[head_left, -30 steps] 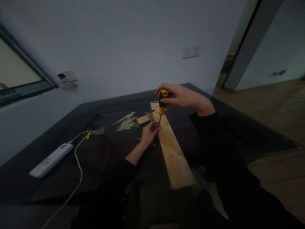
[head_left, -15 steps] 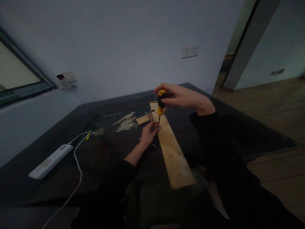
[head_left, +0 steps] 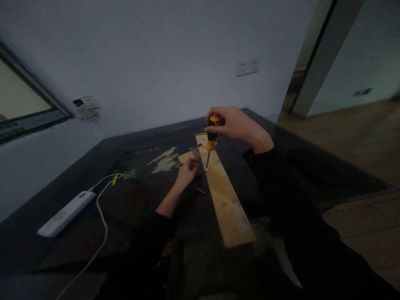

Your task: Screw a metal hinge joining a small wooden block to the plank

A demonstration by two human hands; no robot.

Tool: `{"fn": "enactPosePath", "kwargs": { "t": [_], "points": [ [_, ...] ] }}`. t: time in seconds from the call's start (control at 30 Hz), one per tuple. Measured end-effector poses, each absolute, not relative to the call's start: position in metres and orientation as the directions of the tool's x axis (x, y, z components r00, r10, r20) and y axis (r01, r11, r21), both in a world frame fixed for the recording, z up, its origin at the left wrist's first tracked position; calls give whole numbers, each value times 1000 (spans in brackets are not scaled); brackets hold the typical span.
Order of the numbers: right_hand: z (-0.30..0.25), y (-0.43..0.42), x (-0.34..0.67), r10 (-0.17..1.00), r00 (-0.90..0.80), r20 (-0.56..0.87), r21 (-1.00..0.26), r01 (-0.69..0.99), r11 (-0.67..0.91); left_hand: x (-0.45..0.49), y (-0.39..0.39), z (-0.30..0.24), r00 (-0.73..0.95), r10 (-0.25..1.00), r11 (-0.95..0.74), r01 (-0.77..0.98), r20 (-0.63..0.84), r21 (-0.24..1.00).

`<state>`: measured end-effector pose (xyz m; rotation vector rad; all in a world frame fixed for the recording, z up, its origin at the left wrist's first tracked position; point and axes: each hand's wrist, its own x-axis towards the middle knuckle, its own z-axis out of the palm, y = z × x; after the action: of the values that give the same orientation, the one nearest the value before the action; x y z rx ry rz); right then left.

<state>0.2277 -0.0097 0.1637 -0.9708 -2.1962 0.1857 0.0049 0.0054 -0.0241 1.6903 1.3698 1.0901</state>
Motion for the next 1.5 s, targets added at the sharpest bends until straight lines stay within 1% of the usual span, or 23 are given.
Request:
{"fn": "enactPosePath", "kwargs": {
  "t": [0.07,0.13,0.27,0.4,0.5,0.63,0.83,0.9,0.97,1.07,1.13,1.23,1.33,1.5],
  "points": [
    [164,-11,226,703,-434,564,-388,612,689,10,5,-27,74,997,-31,287,10,957],
    [164,-12,225,712,-416,566,-372,642,671,17,2,-26,87,991,80,197,-99,977],
    [165,-13,223,719,-397,570,-335,687,645,25,-2,-18,89,980,168,119,-179,979],
    [165,-14,223,741,-385,550,-363,689,627,28,-3,-13,74,968,233,78,-239,969],
    [163,-13,222,759,-393,518,-434,644,630,29,-4,-12,66,969,234,73,-239,969],
    [160,-9,222,761,-449,469,-544,531,649,31,-5,-13,53,972,225,75,-229,972],
    [165,-14,232,731,-577,363,-619,438,652,30,-2,-16,57,976,205,70,-209,976],
    [166,-15,233,711,-603,362,-614,420,669,29,-2,-16,62,978,195,81,-201,977],
    [166,-15,231,705,-589,394,-583,432,688,28,-2,-17,67,980,183,86,-189,979],
    [162,-12,224,728,-500,469,-482,546,686,27,-1,-18,72,980,178,81,-184,981],
    [160,-10,218,743,-415,524,-402,649,646,27,0,-19,73,979,184,74,-189,980],
    [157,-7,215,750,-352,559,-340,728,595,28,0,-19,57,979,194,71,-198,978],
    [158,-7,218,740,-396,544,-347,696,629,28,-1,-17,59,976,206,80,-211,975],
    [163,-10,227,743,-515,428,-487,561,670,28,-3,-15,89,974,198,107,-208,974]
  ]
}}
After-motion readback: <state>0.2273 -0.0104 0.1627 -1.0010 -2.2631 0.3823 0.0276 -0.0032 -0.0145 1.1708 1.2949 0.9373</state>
